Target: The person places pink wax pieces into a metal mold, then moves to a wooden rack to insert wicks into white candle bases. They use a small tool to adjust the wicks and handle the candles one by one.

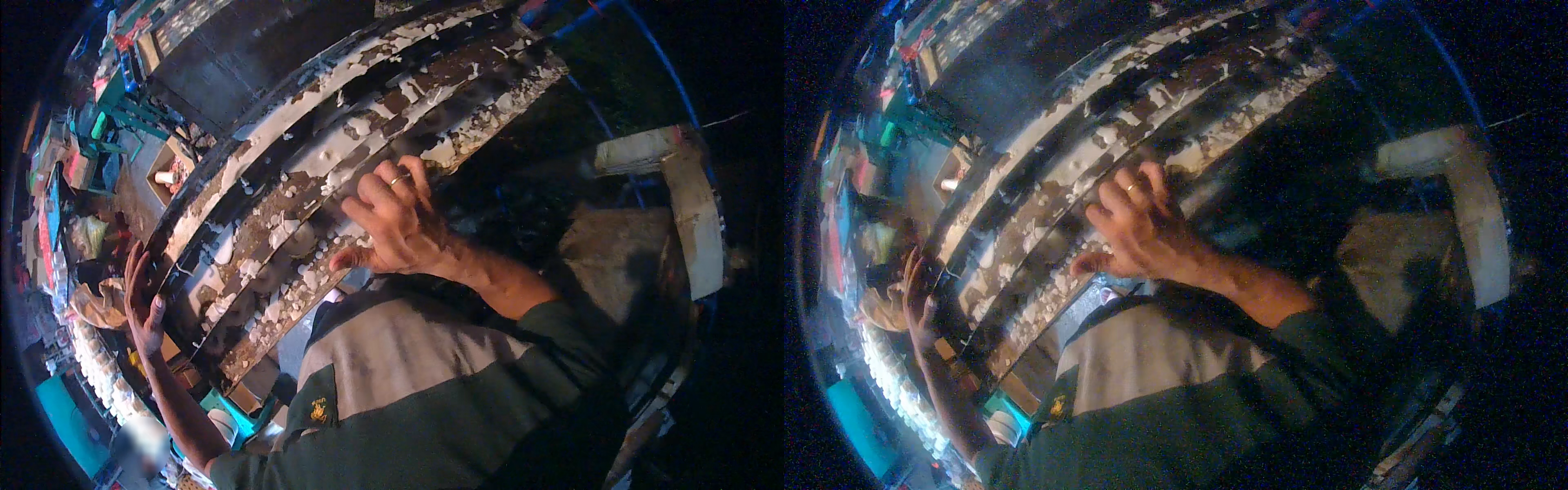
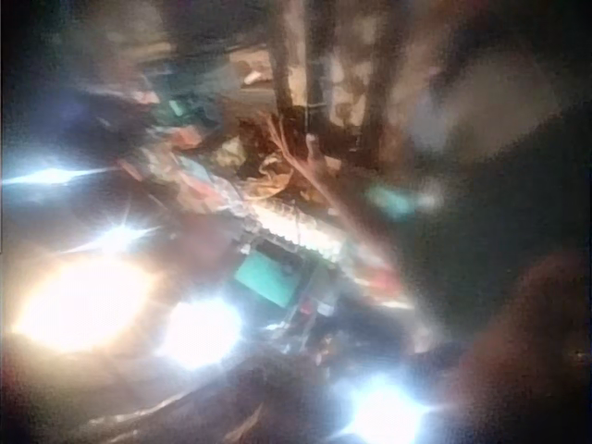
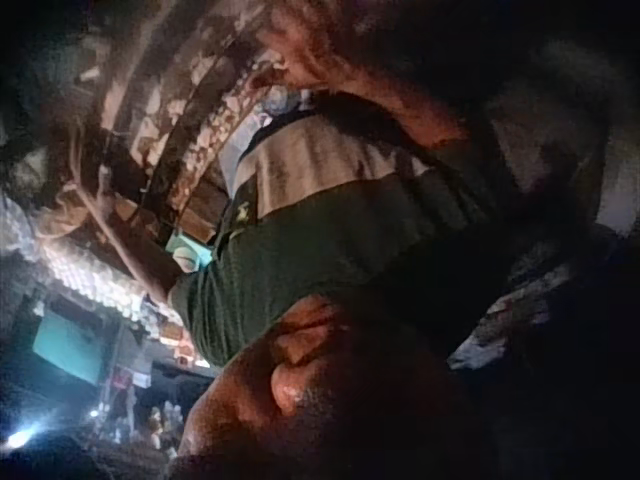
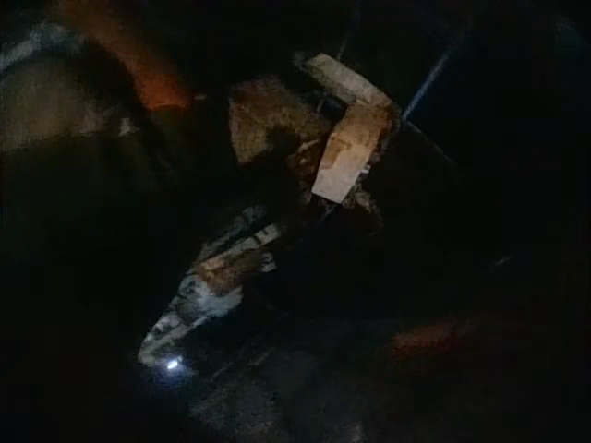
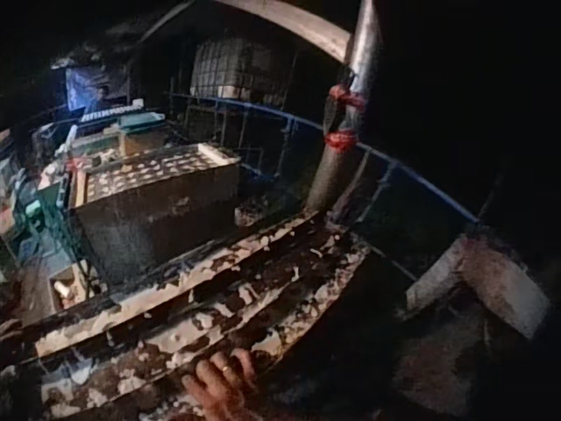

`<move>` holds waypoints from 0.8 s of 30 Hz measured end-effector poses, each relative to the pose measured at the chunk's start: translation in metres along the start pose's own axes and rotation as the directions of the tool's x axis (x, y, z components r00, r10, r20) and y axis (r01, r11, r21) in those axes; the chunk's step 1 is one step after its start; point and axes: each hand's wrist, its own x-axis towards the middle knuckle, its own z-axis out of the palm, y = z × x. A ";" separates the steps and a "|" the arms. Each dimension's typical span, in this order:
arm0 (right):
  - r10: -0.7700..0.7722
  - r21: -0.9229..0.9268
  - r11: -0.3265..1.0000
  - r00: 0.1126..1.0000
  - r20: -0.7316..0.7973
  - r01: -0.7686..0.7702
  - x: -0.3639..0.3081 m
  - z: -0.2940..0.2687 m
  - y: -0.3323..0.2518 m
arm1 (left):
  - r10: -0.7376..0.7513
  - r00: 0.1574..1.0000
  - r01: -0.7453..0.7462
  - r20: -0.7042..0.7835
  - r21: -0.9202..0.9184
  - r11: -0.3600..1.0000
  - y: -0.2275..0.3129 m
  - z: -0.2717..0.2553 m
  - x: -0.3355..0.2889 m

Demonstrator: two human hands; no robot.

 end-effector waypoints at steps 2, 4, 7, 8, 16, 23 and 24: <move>0.010 -0.005 1.000 1.000 0.001 -0.010 -0.005 0.000 0.002 | 0.081 0.996 -0.079 -0.024 0.090 0.993 -0.011 -0.006 0.001; -0.011 0.028 1.000 0.997 -0.081 0.013 -0.011 0.002 0.010 | 0.051 0.996 -0.042 -0.076 0.125 0.991 -0.018 -0.007 -0.006; 0.071 0.001 0.997 0.992 -0.108 -0.071 -0.013 -0.024 0.039 | 0.050 0.987 -0.016 -0.151 0.215 0.977 -0.015 -0.006 -0.018; 0.117 -0.050 0.991 0.984 -0.137 -0.125 -0.014 -0.032 0.057 | 0.048 0.985 -0.005 -0.166 0.252 0.968 -0.013 -0.006 -0.022; 0.282 -0.391 0.892 0.956 0.084 -0.229 -0.035 -0.061 0.092 | 0.077 0.971 0.023 -0.225 0.410 0.912 0.000 0.012 -0.032; 0.239 -0.349 0.916 0.968 0.077 -0.198 -0.046 -0.044 0.079 | 0.056 0.941 0.065 -0.334 0.342 0.938 0.005 0.018 -0.037; 0.167 -0.276 0.950 0.984 0.055 -0.146 -0.044 -0.042 0.062 | 0.042 0.928 0.077 -0.370 0.303 0.950 0.011 0.024 -0.034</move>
